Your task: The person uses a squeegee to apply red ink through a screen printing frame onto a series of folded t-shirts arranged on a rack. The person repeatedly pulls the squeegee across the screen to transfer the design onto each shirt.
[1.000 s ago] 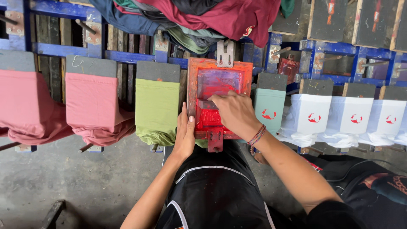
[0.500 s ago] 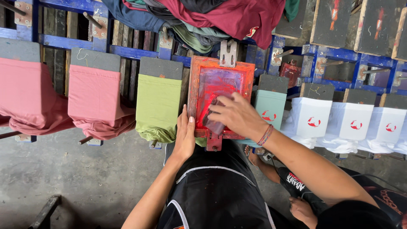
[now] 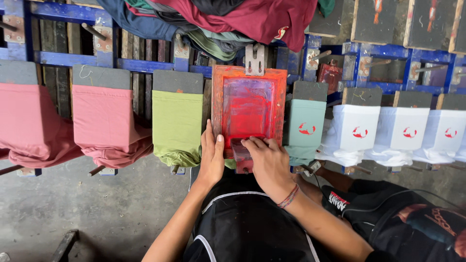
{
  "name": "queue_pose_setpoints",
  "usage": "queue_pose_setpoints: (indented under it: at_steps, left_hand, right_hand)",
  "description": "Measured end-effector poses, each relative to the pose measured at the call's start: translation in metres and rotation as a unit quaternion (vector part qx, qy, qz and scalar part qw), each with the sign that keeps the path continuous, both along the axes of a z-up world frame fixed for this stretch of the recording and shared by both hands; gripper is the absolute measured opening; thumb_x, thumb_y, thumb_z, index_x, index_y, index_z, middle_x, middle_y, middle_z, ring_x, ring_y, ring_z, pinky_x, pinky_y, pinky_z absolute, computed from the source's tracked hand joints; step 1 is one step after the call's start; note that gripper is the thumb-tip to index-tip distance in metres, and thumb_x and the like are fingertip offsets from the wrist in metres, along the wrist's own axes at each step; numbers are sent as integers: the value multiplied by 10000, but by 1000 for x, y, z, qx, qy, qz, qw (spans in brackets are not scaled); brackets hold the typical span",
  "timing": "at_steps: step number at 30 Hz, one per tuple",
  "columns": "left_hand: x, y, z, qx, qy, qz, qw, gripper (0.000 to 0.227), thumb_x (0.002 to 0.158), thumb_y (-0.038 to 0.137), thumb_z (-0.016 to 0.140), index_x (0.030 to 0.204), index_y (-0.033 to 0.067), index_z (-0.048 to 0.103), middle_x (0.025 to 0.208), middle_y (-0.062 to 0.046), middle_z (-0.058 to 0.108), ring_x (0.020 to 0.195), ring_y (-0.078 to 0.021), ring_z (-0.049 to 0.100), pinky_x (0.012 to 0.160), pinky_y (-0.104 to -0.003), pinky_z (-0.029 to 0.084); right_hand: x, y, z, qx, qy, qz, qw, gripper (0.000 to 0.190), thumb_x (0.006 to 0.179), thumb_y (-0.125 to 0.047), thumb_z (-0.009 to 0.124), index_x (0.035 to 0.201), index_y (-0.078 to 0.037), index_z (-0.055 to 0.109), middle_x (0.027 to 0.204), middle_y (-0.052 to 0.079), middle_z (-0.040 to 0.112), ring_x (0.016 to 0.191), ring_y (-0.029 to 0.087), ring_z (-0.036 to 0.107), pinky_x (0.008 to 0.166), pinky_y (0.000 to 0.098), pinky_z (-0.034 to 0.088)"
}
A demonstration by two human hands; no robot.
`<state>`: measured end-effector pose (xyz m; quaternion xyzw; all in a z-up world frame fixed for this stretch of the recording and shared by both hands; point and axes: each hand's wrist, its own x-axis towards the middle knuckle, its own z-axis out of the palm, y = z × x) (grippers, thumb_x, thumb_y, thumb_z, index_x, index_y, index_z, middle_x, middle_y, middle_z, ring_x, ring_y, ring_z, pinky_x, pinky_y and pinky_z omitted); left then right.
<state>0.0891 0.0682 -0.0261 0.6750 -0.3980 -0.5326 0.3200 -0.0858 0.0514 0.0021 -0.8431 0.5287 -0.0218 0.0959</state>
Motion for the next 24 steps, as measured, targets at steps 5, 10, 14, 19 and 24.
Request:
queue_pose_setpoints:
  at_steps: [5,10,14,19,24]
  left_hand:
    - [3,0,-3,-3,-6,-17,1000,765,1044,497,302,1649,98,59,1601,-258,212,1510,-483,236,1253,-562,198]
    - [4,5,-12,-17,-3,-30,999,900,984,505,449,1646,85,7,1599,-293,189,1500,-518,230,1244,-595,196]
    - [4,5,-13,-64,0,-36,997,1299,740,556,745,1642,105,-74,1608,-306,166,1497,-533,238,1227,-614,210]
    - [0,6,-18,-65,-16,-17,998,1355,694,554,826,1647,97,-23,1589,-307,202,1483,-528,274,1219,-611,237]
    - [1,6,-25,-54,-25,-3,998,1355,672,587,822,1650,90,27,1573,-320,232,1466,-543,299,1211,-619,259]
  right_hand:
    - [-8,-43,-9,93,-11,-54,994,471,756,-42,709,1124,-336,720,963,-46,749,914,328,697,696,478,582]
    - [16,-32,6,3,-21,-80,997,450,872,-35,602,1221,-304,696,1083,-18,731,998,311,667,737,454,580]
    - [3,9,-8,-4,-14,-39,999,416,877,-89,623,1227,-302,695,1132,-50,731,1024,280,671,753,423,583]
    - [-9,-5,8,91,-36,-42,994,523,812,-208,735,1312,-335,648,1213,-46,718,1099,275,650,886,438,512]
    - [-53,-17,10,131,-392,-114,903,1337,397,-409,1036,1523,-14,434,1492,306,488,1331,503,505,1083,545,470]
